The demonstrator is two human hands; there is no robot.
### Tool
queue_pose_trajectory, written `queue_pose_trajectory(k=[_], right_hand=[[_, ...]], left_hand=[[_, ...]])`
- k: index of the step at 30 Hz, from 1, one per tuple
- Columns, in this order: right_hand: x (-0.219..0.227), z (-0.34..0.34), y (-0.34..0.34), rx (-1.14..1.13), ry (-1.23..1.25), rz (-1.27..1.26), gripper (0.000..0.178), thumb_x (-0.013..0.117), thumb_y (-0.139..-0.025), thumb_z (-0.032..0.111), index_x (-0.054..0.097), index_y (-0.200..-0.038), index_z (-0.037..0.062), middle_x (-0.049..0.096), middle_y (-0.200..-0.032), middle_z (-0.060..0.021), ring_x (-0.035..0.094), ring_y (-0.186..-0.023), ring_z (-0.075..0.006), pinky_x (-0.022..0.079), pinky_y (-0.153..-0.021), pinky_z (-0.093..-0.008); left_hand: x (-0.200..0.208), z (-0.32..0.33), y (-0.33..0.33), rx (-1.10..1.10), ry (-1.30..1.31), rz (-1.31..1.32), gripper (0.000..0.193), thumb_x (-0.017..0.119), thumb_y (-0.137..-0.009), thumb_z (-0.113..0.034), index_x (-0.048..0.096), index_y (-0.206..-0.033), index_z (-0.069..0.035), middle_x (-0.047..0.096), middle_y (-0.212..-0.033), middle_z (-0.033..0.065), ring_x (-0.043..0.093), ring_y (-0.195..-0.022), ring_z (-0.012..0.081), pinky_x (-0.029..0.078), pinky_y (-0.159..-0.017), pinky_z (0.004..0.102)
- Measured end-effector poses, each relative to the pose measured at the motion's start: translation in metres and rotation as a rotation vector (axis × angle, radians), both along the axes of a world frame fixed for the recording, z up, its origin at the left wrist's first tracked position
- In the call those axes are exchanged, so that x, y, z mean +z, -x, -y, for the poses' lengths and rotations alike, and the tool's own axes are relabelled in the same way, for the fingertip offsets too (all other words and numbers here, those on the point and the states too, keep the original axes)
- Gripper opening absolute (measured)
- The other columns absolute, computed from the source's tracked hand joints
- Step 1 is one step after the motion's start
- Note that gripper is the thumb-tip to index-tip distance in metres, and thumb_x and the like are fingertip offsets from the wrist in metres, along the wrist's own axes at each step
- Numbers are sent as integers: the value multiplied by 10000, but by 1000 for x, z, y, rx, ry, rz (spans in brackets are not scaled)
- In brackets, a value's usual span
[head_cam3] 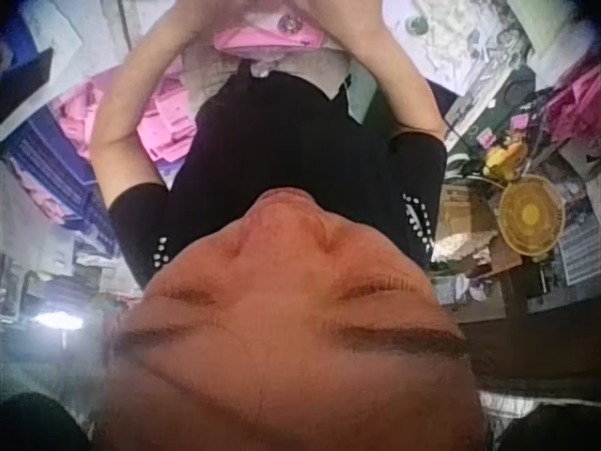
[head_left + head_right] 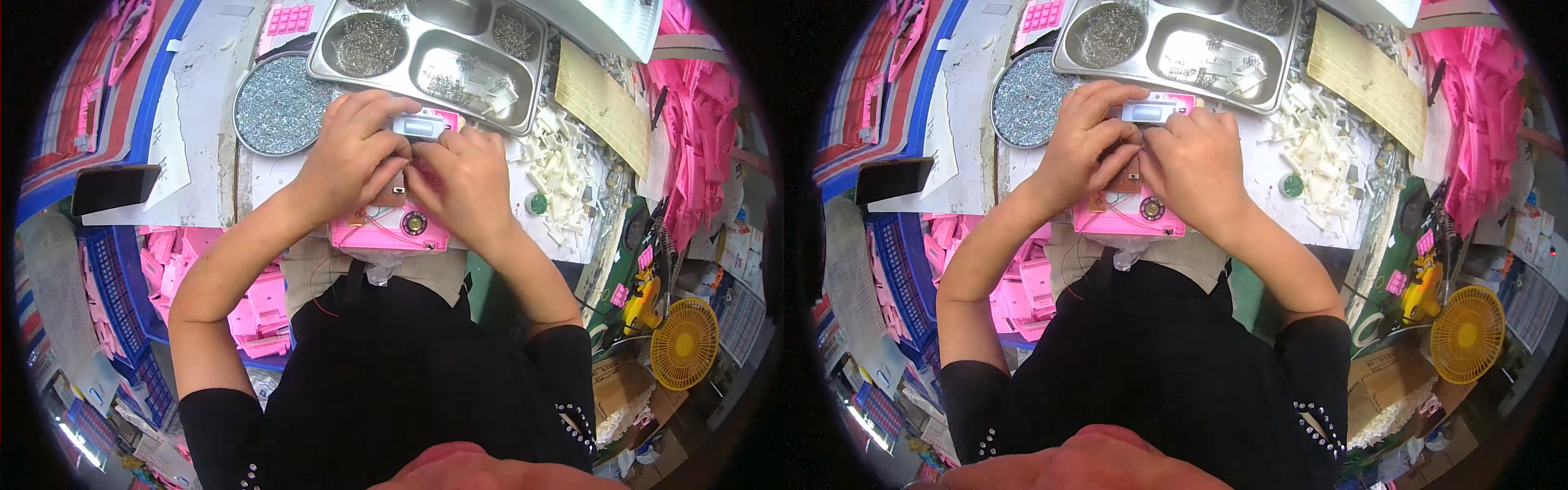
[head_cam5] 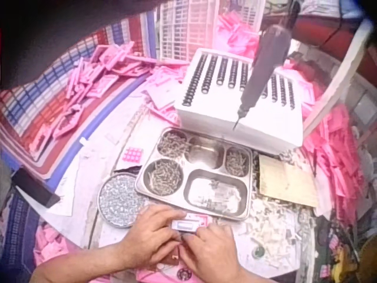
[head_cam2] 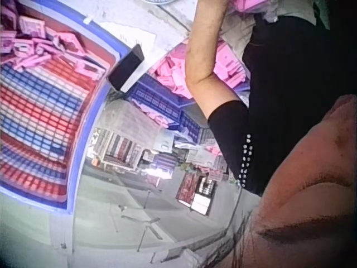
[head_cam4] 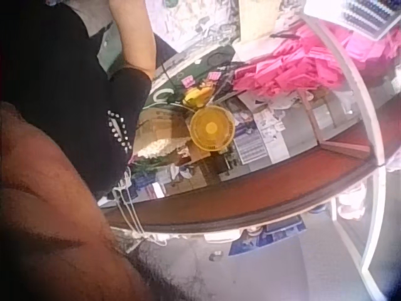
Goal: Assembling the electronic components and housing of a pink plastic toy using a soldering iron and electric screwdriver.
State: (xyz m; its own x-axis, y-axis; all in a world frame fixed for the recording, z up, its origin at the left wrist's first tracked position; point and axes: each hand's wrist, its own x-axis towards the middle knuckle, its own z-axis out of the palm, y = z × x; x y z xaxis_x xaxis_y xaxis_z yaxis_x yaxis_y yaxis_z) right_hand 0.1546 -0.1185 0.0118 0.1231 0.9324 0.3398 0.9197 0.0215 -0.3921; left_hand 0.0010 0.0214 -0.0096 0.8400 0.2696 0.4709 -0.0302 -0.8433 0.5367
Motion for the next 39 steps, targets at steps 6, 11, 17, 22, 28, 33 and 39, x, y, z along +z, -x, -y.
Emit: queue_pose_trajectory(k=[6, 11, 17, 22, 28, 33, 39], right_hand=[[-3, -2, 1, 1, -28, 27, 133, 772, -788, 190, 671, -734, 122, 594, -728, -37, 592, -751, -253, 386, -746, -403], [4, -7, 5, -26, 6, 72, 131, 764, -805, 176, 669, -739, 117, 611, -683, -38, 598, -699, -246, 388, -738, -406], [11, -4, 14, -7, 134, 192, 102, 753, -801, 160, 678, -743, 122, 647, -669, -53, 626, -677, -238, 394, -751, -411], [27, -13, 12, 79, 240, 303, 81, 757, -777, 192, 702, -764, 133, 657, -683, -37, 641, -688, -227, 410, -775, -408], [28, -16, 6, 107, 259, 331, 116, 794, -782, 235, 733, -823, 144, 656, -713, -14, 642, -701, -215, 427, -778, -397], [23, -14, 5, 133, 234, 336, 71, 722, -777, 191, 697, -756, 128, 636, -698, -28, 654, -668, -214, 425, -785, -394], [37, -26, 12, 275, 416, 611, 38, 667, -795, 146, 636, -808, 129, 609, -741, 0, 667, -716, -188, 452, -764, -365]], left_hand=[[5, -6, 11, 35, 46, 54, 154, 752, -782, -92, 711, -930, -76, 652, -1301, 94, 582, -1204, 324, 415, -1032, 483], [0, -8, 20, 121, 105, 107, 163, 747, -772, -80, 728, -934, -87, 665, -1210, 75, 612, -1117, 307, 449, -973, 466], [-4, -2, 21, 83, 78, 121, 153, 755, -760, -91, 732, -912, -90, 656, -1155, 58, 604, -1098, 289, 438, -976, 455], [-6, -4, 19, 65, 74, 129, 158, 761, -754, -109, 733, -908, -84, 655, -1148, 57, 603, -1113, 287, 430, -998, 452], [-7, -9, 23, 63, 97, 170, 154, 752, -754, -100, 736, -906, -81, 657, -1140, 61, 608, -1108, 288, 436, -995, 452], [-11, -11, 27, 73, 115, 186, 145, 745, -753, -92, 733, -897, -79, 659, -1116, 61, 614, -1093, 289, 445, -979, 450], [-11, -13, 24, 63, 105, 212, 135, 746, -750, -86, 724, -881, -69, 659, -1098, 59, 618, -1072, 288, 452, -962, 451]])
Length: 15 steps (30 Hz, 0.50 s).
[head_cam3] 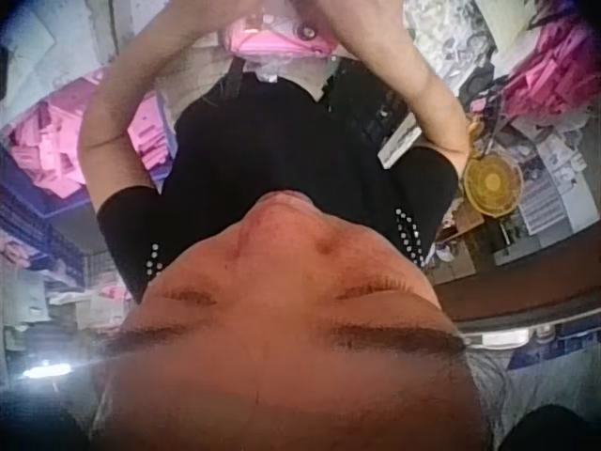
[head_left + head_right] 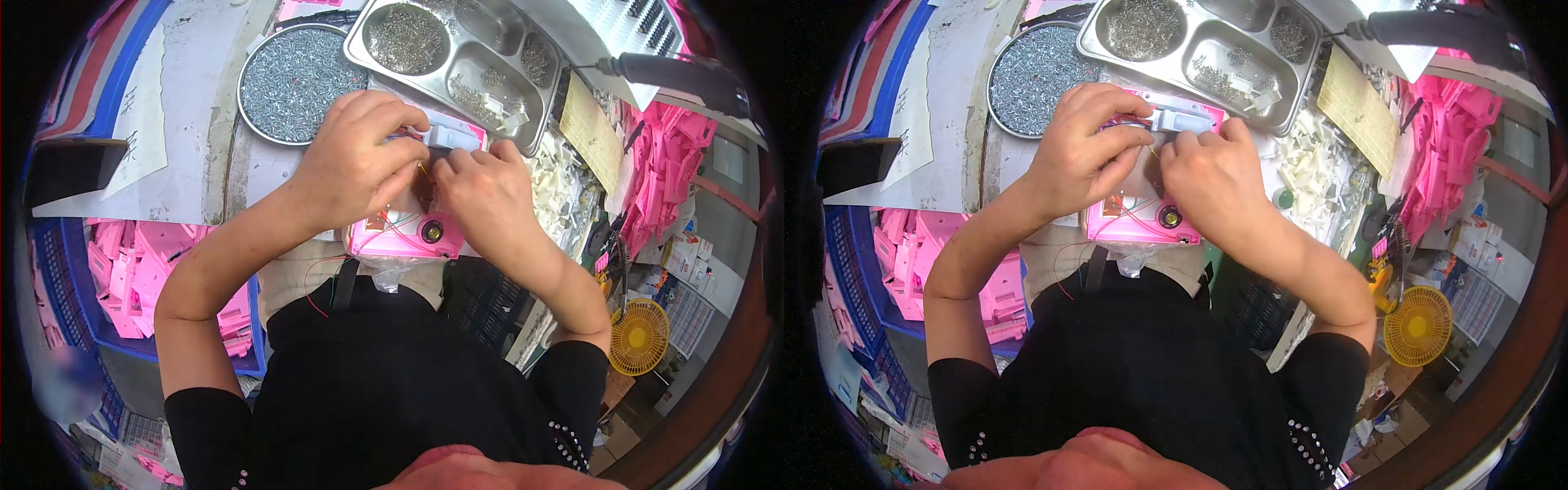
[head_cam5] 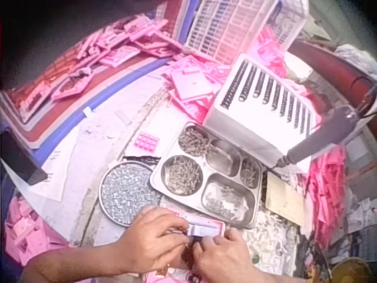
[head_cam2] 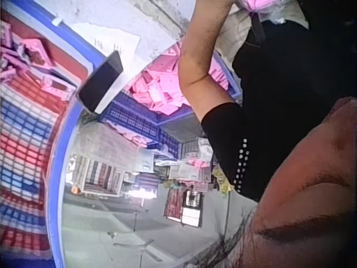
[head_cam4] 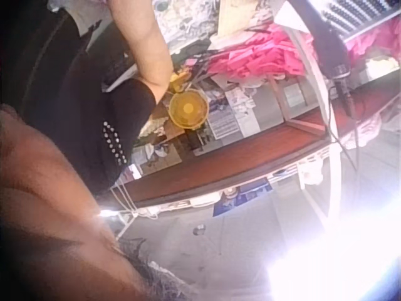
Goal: Assembling the electronic components and housing of a pink plastic toy using a soldering iron and electric screwdriver.
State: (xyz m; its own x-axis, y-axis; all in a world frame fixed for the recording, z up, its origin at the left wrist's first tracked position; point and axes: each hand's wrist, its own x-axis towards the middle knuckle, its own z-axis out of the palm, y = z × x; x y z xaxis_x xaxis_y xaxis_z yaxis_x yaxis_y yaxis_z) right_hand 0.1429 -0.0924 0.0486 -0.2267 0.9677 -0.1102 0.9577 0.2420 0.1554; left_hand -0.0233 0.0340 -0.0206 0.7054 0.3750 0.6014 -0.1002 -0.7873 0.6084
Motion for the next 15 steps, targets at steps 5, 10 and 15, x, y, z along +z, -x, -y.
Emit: queue_pose_trajectory(k=[5, 10, 15], right_hand=[[-1, -7, -2, 127, 73, 89, 35, 649, -812, 155, 658, -827, 125, 632, -709, -10, 669, -648, -185, 468, -730, -381], [0, -9, -6, 111, 118, 67, 80, 659, -830, 178, 666, -885, 120, 662, -691, -14, 689, -627, -194, 499, -688, -383], [1, -4, -20, -16, 75, -216, 145, 748, -827, 238, 678, -894, 130, 681, -713, -34, 683, -632, -239, 505, -672, -360]], left_hand=[[3, -2, 2, 11, 3, 21, 133, 743, -753, -83, 713, -881, -59, 659, -1091, 62, 622, -1057, 287, 460, -947, 457], [4, -5, 5, -9, 36, 8, 200, 754, -730, -15, 735, -925, -58, 681, -1125, 93, 632, -1062, 320, 474, -932, 455], [3, -6, 7, 20, 24, 30, 173, 747, -746, -24, 728, -915, -58, 677, -1116, 87, 631, -1055, 313, 474, -931, 454]])
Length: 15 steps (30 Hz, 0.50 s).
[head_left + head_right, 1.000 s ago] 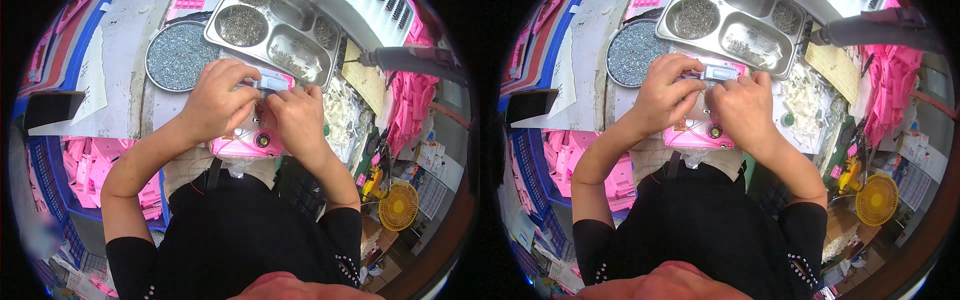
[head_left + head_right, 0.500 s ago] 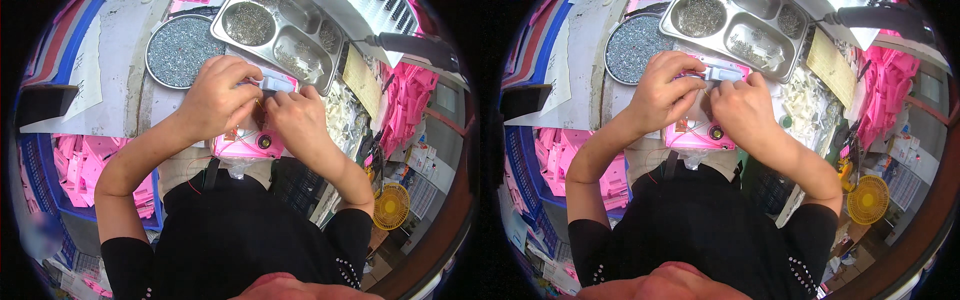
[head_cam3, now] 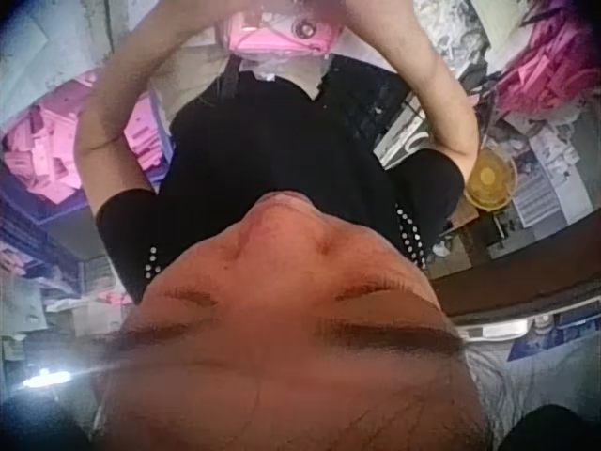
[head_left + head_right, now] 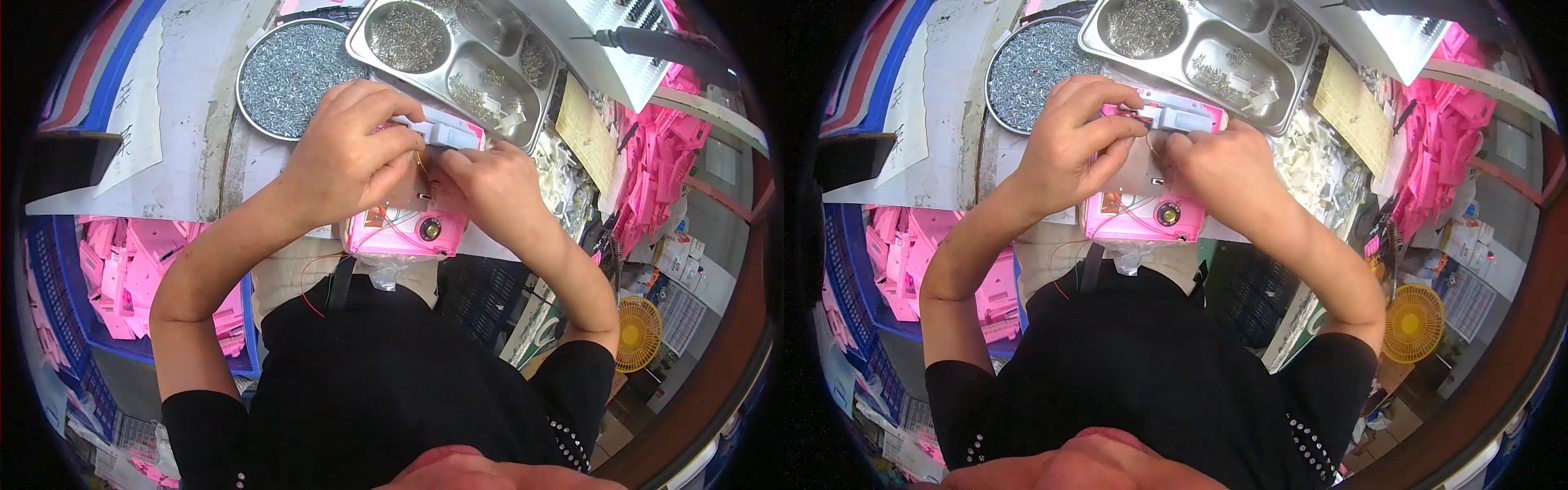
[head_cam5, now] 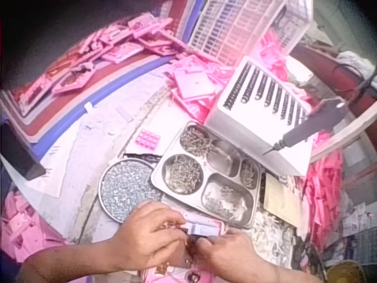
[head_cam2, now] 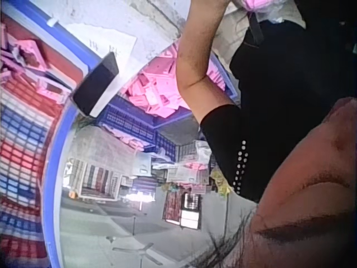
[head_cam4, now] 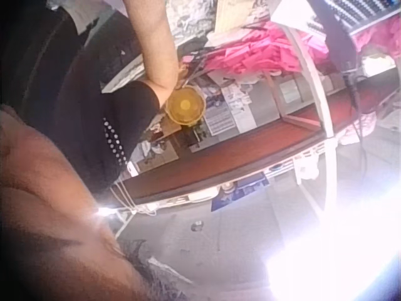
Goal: Assembling the electronic components and housing of a pink plastic toy using a soldering iron and electric screwdriver.
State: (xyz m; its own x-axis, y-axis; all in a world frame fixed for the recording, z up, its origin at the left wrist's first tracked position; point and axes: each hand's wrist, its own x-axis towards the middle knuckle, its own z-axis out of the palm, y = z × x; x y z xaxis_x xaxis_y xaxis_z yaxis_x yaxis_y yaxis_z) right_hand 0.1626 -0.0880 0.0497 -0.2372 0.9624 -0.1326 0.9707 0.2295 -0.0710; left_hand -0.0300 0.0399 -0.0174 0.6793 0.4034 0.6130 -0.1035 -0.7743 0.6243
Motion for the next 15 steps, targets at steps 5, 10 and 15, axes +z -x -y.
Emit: queue_pose_trajectory(k=[5, 10, 15], right_hand=[[-10, 15, -4, -167, -139, -231, 146, 793, -822, 192, 745, -947, 133, 706, -708, -57, 677, -607, -267, 513, -619, -378], [-16, 19, -2, -258, -177, -372, 92, 802, -818, 186, 754, -880, 136, 698, -677, -75, 673, -591, -280, 515, -605, -383], [-17, 16, 5, -311, -148, -366, 80, 790, -812, 189, 746, -851, 135, 676, -633, -104, 659, -559, -303, 525, -594, -393]], left_hand=[[1, -2, 4, 6, 21, -7, 185, 732, -756, 8, 730, -928, -60, 685, -1124, 95, 633, -1052, 325, 483, -933, 454], [1, -2, 5, 11, 37, -37, 185, 728, -756, 11, 729, -927, -61, 687, -1129, 93, 633, -1056, 322, 484, -935, 448], [0, -2, 4, 21, 48, -50, 190, 725, -758, 17, 729, -931, -63, 690, -1128, 93, 633, -1060, 324, 485, -948, 447]])
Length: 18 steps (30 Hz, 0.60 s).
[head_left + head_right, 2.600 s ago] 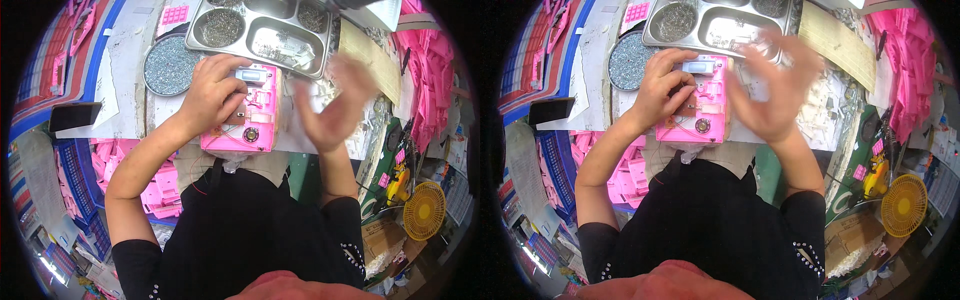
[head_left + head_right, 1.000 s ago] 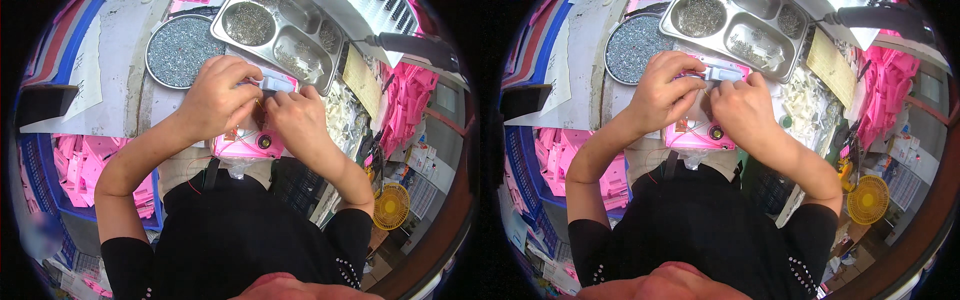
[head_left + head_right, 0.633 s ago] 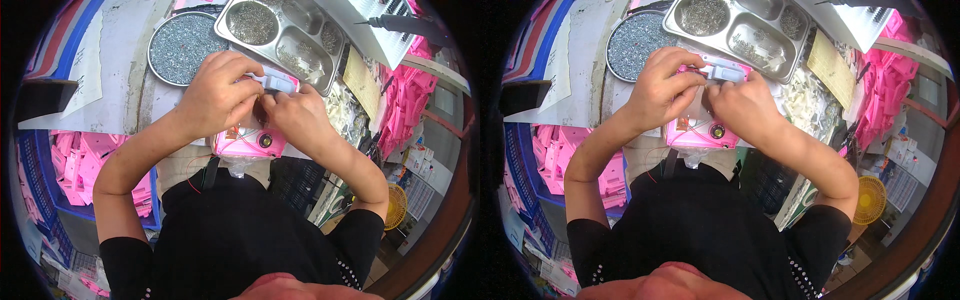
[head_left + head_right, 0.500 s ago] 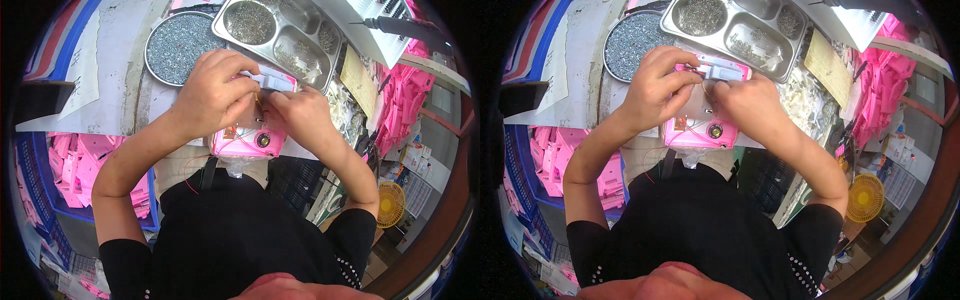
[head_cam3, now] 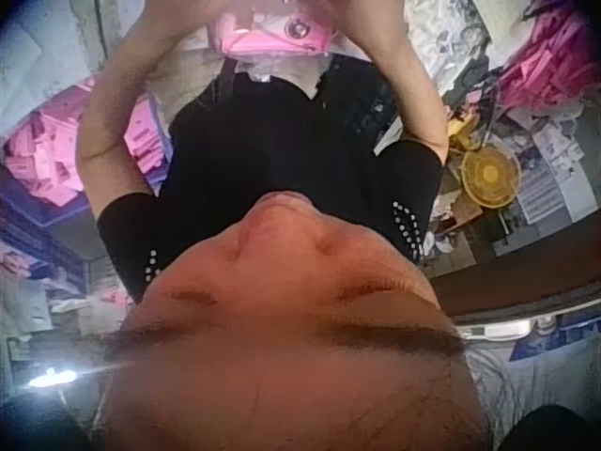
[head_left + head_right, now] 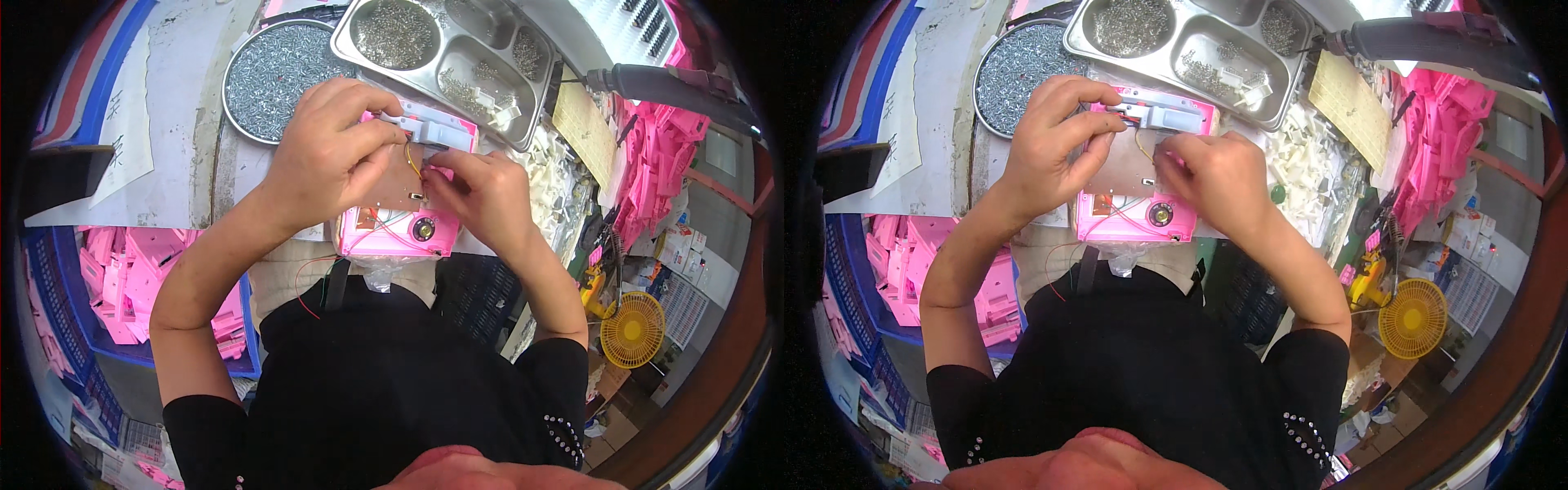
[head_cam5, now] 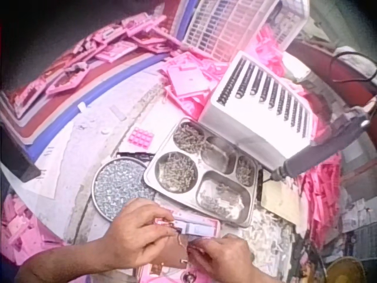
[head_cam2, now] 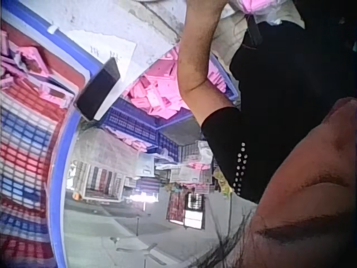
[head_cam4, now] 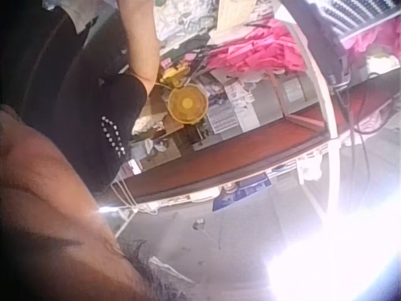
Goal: Assembling the electronic components and housing of a pink plastic toy using a soldering iron and electric screwdriver.
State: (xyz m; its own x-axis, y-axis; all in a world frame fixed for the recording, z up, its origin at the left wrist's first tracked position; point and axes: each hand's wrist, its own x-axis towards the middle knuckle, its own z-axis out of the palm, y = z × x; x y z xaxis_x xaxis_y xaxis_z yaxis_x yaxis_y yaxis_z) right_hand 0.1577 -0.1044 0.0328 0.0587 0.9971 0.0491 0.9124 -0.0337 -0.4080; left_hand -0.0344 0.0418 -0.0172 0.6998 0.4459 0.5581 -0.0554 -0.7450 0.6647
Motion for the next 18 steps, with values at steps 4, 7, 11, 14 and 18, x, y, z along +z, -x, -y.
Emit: queue_pose_trajectory(k=[4, 7, 11, 14, 18], right_hand=[[0, -5, 8, -50, 72, 78, 73, 737, -822, 179, 740, -849, 111, 678, -645, -136, 672, -570, -345, 543, -567, -444], [1, -8, 10, -73, 113, 69, 84, 713, -828, 176, 734, -845, 96, 684, -660, -150, 688, -598, -365, 552, -562, -472], [1, -7, 14, -108, 101, 77, 88, 711, -832, 176, 728, -838, 91, 688, -667, -154, 696, -612, -368, 555, -563, -472], [-3, -5, 16, -118, 61, 95, 83, 720, -834, 176, 729, -843, 93, 689, -664, -149, 693, -601, -363, 553, -561, -464], [-7, 2, 14, -176, 34, -70, 85, 743, -834, 173, 728, -858, 93, 694, -664, -132, 681, -573, -352, 544, -549, -460]], left_hand=[[-1, -1, 0, 3, 7, -6, 195, 725, -760, 21, 729, -935, -64, 692, -1126, 89, 633, -1061, 323, 486, -960, 447], [-3, -2, -2, 19, -14, 32, 175, 736, -749, -18, 729, -916, -68, 684, -1087, 74, 633, -1008, 302, 481, -912, 435], [-5, -3, -5, 20, -27, 62, 166, 742, -744, -38, 730, -906, -72, 683, -1057, 65, 635, -980, 291, 479, -888, 426], [-6, -3, -4, 23, -25, 63, 163, 742, -746, -40, 731, -906, -74, 685, -1053, 60, 635, -989, 287, 479, -895, 423], [-3, -1, -1, 16, -14, 40, 173, 738, -747, -22, 728, -913, -70, 687, -1067, 63, 634, -1010, 293, 478, -912, 429]])
